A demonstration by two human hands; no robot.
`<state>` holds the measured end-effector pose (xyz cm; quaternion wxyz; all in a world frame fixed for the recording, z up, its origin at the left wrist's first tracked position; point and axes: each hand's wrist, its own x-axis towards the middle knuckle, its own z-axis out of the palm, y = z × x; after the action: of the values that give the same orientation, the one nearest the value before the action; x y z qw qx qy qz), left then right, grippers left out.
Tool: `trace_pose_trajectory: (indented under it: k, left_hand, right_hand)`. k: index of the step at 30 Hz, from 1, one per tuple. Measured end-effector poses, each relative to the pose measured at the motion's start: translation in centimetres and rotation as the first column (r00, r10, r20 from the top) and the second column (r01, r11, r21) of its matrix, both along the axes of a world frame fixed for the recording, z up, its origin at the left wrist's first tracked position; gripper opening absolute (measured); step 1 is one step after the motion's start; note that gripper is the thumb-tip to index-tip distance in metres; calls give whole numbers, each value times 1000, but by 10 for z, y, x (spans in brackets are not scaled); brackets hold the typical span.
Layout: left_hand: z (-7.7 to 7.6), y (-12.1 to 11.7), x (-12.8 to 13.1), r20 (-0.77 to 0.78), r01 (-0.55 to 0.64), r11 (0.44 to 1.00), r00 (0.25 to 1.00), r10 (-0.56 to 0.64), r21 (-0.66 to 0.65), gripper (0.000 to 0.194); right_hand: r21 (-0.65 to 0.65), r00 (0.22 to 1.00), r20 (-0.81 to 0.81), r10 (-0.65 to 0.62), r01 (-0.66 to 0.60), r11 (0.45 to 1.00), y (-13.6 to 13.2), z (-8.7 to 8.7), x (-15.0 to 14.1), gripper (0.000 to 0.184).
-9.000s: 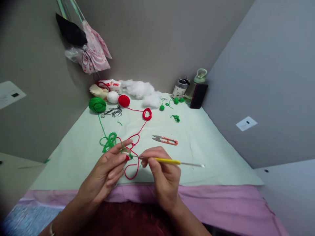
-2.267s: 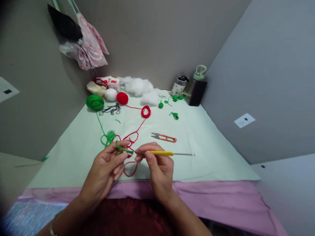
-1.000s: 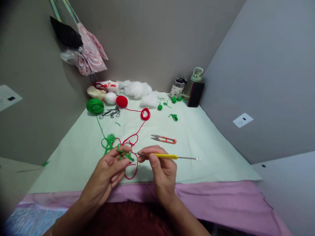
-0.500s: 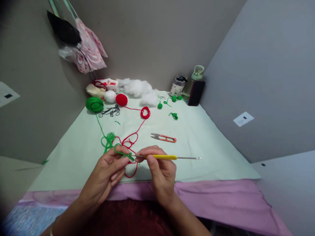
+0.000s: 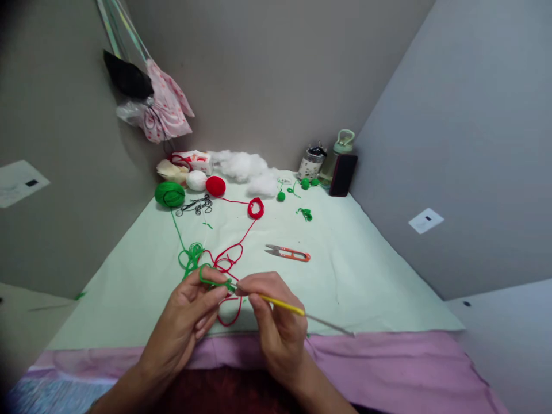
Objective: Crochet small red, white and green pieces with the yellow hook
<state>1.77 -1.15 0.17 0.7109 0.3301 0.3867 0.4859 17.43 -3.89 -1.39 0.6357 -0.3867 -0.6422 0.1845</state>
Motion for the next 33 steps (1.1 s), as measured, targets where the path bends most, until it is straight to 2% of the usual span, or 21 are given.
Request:
trace_pose_trajectory:
  k: [3, 5, 8, 15, 19, 23, 33]
  left_hand:
    - [-3, -1, 0, -17, -19, 1000, 1000, 20, 20, 36]
    - [-4, -1, 1, -16, -26, 999, 1000, 27, 33, 36]
    - [-3, -1, 1, 11, -13, 999, 1000, 13, 46, 35]
    - [3, -1, 1, 66, 55, 998, 996, -55, -2, 48]
    - [5, 1, 0, 100, 71, 996, 993, -66, -50, 40]
    - [5, 3, -1, 106, 77, 994, 992, -68, -80, 40]
    - [8, 3, 0, 103, 65, 992, 993, -54, -105, 41]
  right_hand:
    - [70, 989, 140, -39, 29, 997, -2, -4, 1, 33]
    - [94, 985, 163, -56, 41, 995, -2, -6, 0, 33]
    - [73, 993, 108, -43, 35, 997, 1, -4, -3, 28]
    - [-101, 980, -196, -22, 2, 995, 11, -1, -8, 22]
    - [-141, 969, -244, -45, 10, 990, 10, -6, -5, 20]
    - [-145, 957, -282, -67, 27, 989, 7, -6, -1, 19]
    - [-63, 967, -242, 73, -90, 994, 4, 0, -2, 23]
